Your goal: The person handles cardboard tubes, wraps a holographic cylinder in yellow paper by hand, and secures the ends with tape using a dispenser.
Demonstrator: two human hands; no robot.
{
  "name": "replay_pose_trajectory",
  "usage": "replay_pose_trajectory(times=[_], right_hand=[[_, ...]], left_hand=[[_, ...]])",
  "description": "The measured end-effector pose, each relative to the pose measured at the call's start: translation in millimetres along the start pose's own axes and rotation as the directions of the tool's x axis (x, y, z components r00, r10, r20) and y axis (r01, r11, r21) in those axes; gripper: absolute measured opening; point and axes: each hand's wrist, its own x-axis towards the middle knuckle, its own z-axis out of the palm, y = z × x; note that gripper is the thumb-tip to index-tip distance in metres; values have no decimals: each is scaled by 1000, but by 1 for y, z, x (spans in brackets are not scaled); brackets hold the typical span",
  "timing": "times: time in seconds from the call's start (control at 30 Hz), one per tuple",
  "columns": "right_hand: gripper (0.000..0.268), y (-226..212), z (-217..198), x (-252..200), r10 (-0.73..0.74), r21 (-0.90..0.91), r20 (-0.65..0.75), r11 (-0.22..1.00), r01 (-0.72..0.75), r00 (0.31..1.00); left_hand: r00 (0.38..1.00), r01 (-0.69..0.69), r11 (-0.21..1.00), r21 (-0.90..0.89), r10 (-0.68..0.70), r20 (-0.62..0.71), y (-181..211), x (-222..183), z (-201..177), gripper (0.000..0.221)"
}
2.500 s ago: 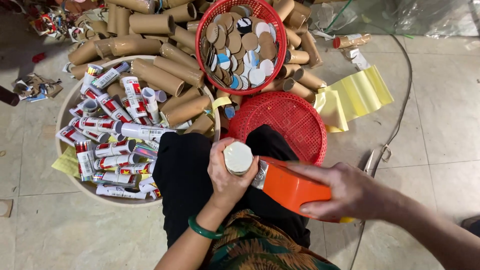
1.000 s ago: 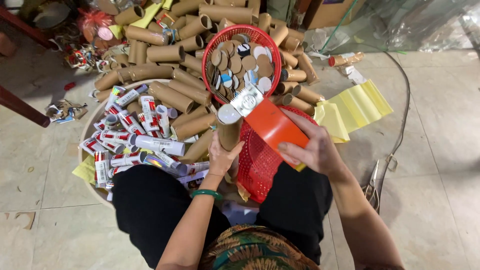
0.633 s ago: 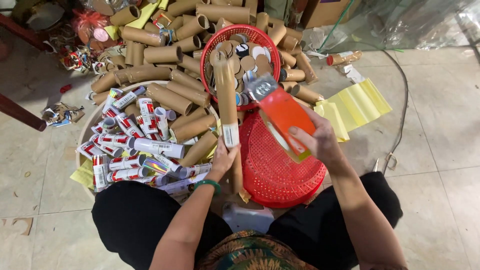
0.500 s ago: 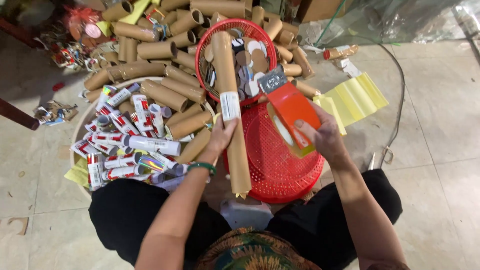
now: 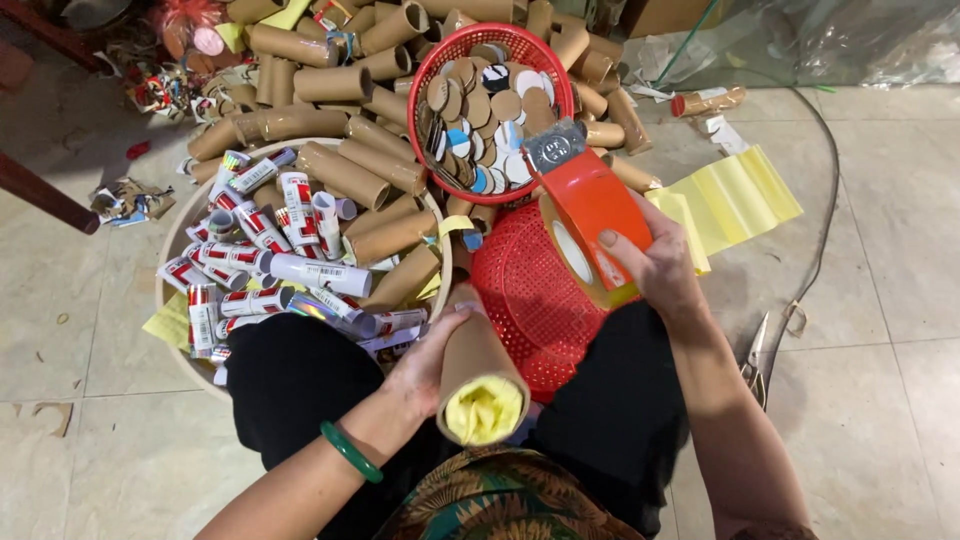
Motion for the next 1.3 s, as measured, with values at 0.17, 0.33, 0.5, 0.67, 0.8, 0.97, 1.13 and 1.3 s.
replay_pose_trajectory(times=[0.17,0.33,0.5,0.67,0.8,0.97,1.13,1.3], right_hand=[[58,10,18,3,-92,13,86,996,91,992],[61,-2,50,14,-32,22,96,999,30,995],[62,-18,78,28,-39,150,167,989,14,985],[61,-19,92,26,-35,-110,125,993,49,992],[56,13,83,25,-97,76,107,993,89,990],[55,44,68,23,-73,180,-78,980,86,994],[52,73,59,15,-107,145,-242,979,145,964],[53,80,62,4,162,421,-275,906,-33,948]], left_hand=[[993,77,979,-191,-58,100,0,4,-4,58],[992,29,961,276,6,-124,26,25,6,47],[995,-75,351,933,94,44,76,-6,40,45],[885,-371,-374,850,134,446,91,-39,52,43],[733,-585,-344,734,163,660,111,-15,26,38],[862,-402,-151,903,270,429,175,95,-6,37],[689,-175,-463,869,573,444,224,262,-41,38],[669,-123,-698,705,467,578,229,273,-32,21]])
